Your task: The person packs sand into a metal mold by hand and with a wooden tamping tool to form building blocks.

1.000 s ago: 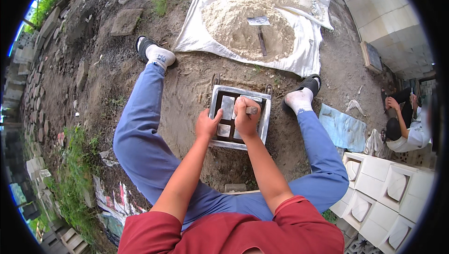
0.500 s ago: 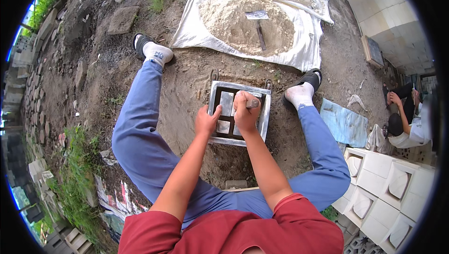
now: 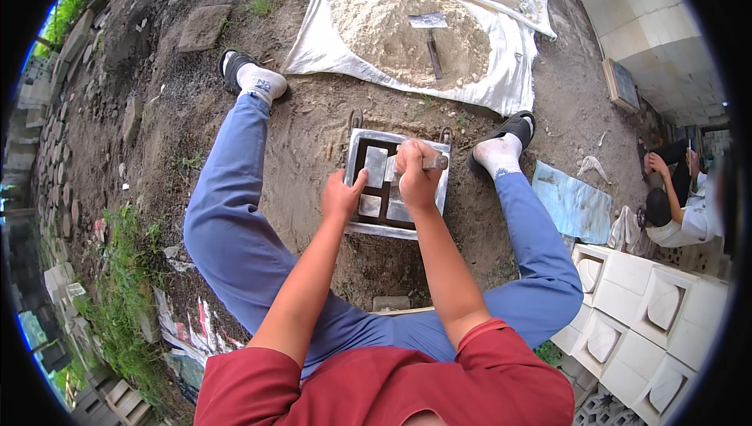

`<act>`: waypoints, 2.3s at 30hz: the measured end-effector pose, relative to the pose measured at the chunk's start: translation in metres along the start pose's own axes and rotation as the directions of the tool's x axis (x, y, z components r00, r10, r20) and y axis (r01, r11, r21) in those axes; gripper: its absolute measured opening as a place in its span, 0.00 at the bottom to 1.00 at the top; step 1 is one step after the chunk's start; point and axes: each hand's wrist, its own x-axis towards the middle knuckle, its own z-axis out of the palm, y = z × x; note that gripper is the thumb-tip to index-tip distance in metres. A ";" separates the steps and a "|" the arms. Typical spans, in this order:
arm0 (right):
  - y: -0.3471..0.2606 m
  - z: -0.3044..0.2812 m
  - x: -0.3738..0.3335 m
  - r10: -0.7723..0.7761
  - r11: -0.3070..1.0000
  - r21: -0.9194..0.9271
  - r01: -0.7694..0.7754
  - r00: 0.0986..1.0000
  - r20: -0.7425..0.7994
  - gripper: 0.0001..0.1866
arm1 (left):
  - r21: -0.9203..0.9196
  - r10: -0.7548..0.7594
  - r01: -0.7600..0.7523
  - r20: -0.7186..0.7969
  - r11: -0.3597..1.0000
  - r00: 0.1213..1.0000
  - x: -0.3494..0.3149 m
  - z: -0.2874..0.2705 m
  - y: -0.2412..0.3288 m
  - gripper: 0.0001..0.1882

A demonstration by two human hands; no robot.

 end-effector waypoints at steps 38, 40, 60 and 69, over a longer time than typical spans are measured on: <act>0.057 -0.003 -0.041 -0.013 0.957 -0.291 0.023 0.999 0.035 0.22 | 0.029 -0.042 0.040 0.049 0.999 0.998 0.004 0.000 -0.007 0.46; 0.047 0.004 -0.033 0.088 0.982 -0.166 -0.086 0.996 0.001 0.23 | 0.047 -0.040 0.040 0.005 0.998 0.999 0.008 -0.003 -0.009 0.44; -0.012 0.027 -0.010 0.091 0.996 0.005 -0.091 0.996 -0.025 0.22 | 0.043 -0.001 0.006 -0.106 0.999 0.994 -0.001 -0.002 -0.012 0.43; 0.077 -0.004 -0.021 0.026 0.986 -0.162 -0.038 0.996 -0.080 0.24 | 0.147 0.002 0.014 -0.106 0.989 0.994 -0.006 -0.003 0.002 0.44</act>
